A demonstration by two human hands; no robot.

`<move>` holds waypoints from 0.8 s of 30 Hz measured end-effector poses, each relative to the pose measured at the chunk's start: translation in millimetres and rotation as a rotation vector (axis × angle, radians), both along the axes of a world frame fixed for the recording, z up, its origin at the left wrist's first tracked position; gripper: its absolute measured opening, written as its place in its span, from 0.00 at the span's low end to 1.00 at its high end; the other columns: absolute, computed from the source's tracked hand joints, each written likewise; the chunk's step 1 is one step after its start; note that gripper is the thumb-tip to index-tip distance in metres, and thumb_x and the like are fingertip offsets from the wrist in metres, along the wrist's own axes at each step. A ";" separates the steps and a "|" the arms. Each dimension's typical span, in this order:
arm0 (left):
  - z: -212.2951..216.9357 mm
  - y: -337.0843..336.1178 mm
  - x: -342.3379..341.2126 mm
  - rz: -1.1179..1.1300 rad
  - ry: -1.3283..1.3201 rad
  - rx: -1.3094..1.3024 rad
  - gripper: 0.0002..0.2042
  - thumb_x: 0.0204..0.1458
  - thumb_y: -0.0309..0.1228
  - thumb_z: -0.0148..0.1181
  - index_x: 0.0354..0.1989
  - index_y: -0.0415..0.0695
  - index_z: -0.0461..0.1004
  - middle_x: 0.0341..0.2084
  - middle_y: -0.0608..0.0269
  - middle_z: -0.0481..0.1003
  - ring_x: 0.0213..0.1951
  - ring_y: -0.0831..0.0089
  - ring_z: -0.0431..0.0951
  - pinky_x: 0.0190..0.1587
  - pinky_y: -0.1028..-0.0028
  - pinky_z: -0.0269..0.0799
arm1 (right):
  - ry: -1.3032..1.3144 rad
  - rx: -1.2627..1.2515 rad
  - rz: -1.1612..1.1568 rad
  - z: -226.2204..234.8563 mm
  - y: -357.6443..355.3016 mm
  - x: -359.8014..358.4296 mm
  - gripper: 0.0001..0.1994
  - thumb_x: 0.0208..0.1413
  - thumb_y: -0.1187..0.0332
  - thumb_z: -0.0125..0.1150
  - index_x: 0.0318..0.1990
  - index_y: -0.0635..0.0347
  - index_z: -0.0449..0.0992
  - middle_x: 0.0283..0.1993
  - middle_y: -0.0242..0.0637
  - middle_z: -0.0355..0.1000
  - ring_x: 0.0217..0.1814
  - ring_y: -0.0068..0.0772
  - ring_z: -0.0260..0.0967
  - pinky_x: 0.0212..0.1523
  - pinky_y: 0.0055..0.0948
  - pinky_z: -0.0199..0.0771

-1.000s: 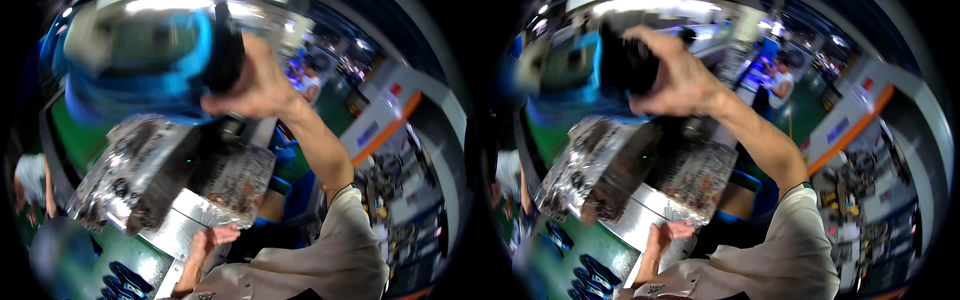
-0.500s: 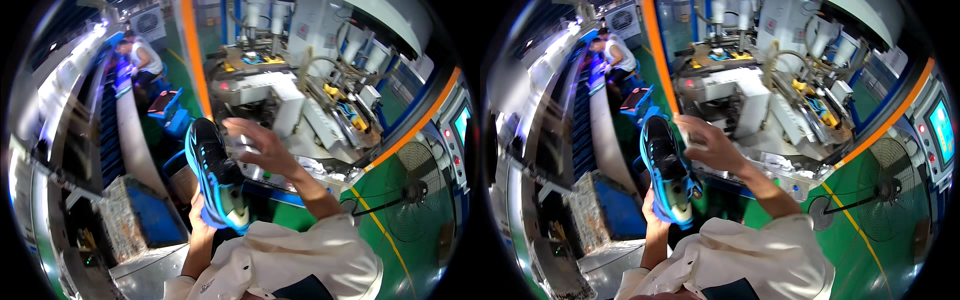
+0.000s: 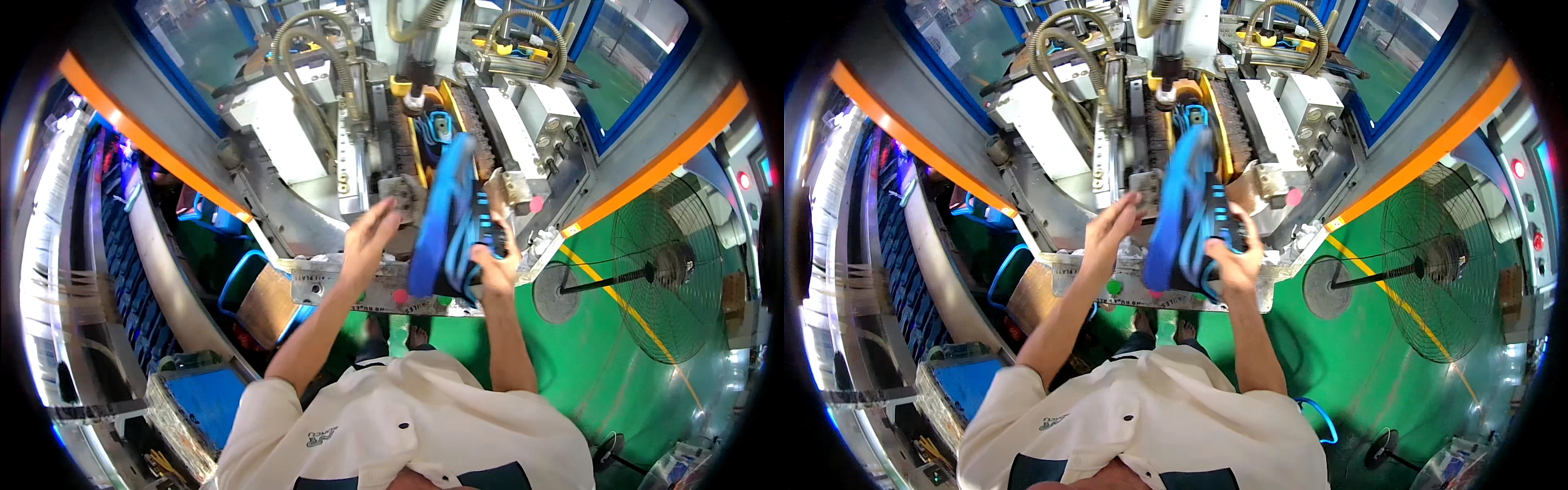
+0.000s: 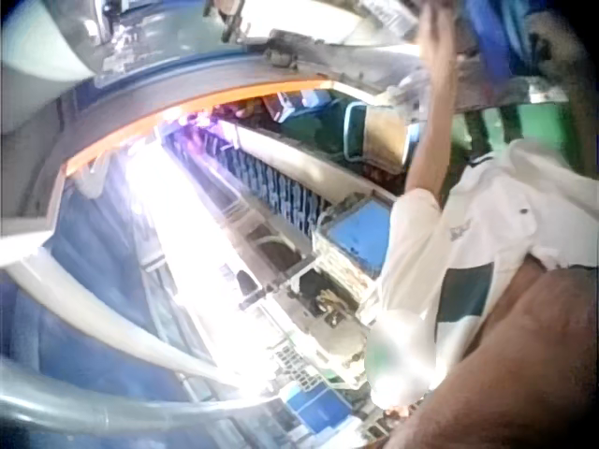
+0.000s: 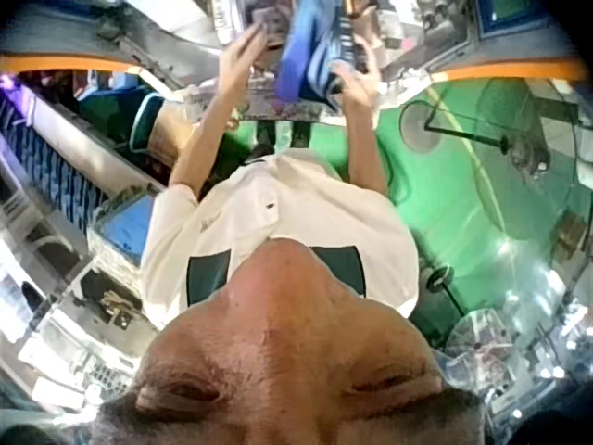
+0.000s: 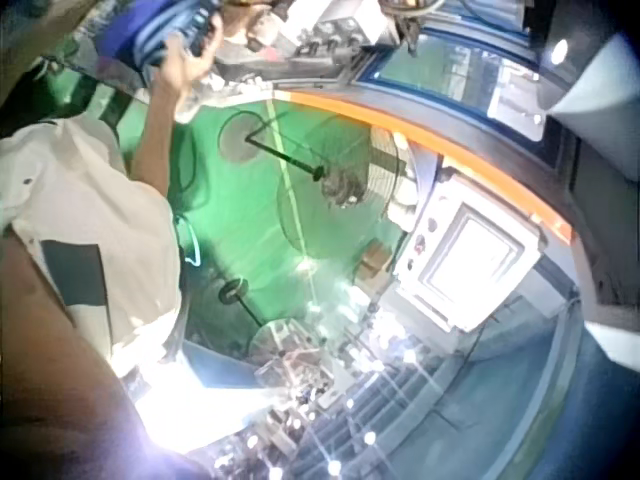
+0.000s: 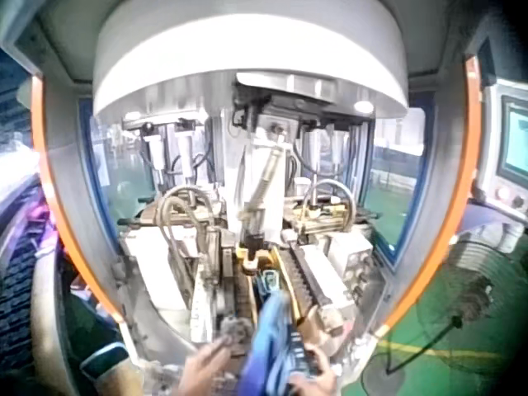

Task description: The person picks up a blue shoe upper from a conveyor belt, places it onto a rotating assembly machine for pressing, and then returns the shoe to the conveyor.

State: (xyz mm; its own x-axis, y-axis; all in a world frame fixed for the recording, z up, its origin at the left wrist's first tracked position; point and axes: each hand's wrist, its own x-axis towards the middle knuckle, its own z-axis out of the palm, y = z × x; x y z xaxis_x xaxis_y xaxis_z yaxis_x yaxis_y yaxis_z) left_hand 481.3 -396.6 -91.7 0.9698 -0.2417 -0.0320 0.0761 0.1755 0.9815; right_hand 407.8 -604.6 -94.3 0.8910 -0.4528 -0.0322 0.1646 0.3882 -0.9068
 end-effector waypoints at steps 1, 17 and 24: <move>-21.5 -12.1 34.3 0.048 -0.026 0.068 0.23 0.58 0.37 0.60 0.56 0.33 0.70 0.47 0.60 0.75 0.47 0.78 0.73 0.52 0.77 0.67 | -0.035 0.000 -0.121 -17.3 -17.7 -0.9 0.33 0.38 0.84 0.65 0.58 0.62 0.68 0.50 0.31 0.71 0.45 0.25 0.70 0.48 0.25 0.71; -67.8 -31.5 267.4 0.313 0.083 0.423 0.11 0.36 0.32 0.67 0.23 0.37 0.77 0.24 0.56 0.78 0.28 0.61 0.80 0.33 0.65 0.74 | 0.155 -0.623 -0.496 87.4 -79.7 79.1 0.25 0.44 0.73 0.67 0.53 0.66 0.71 0.45 0.37 0.74 0.44 0.26 0.70 0.50 0.26 0.70; 27.0 101.2 97.5 0.205 0.473 -0.148 0.18 0.41 0.29 0.66 0.41 0.32 0.76 0.30 0.60 0.76 0.33 0.75 0.75 0.35 0.78 0.68 | 0.576 -1.179 -0.057 75.8 -57.2 308.9 0.32 0.34 0.57 0.76 0.48 0.69 0.75 0.47 0.51 0.74 0.51 0.43 0.72 0.53 0.34 0.71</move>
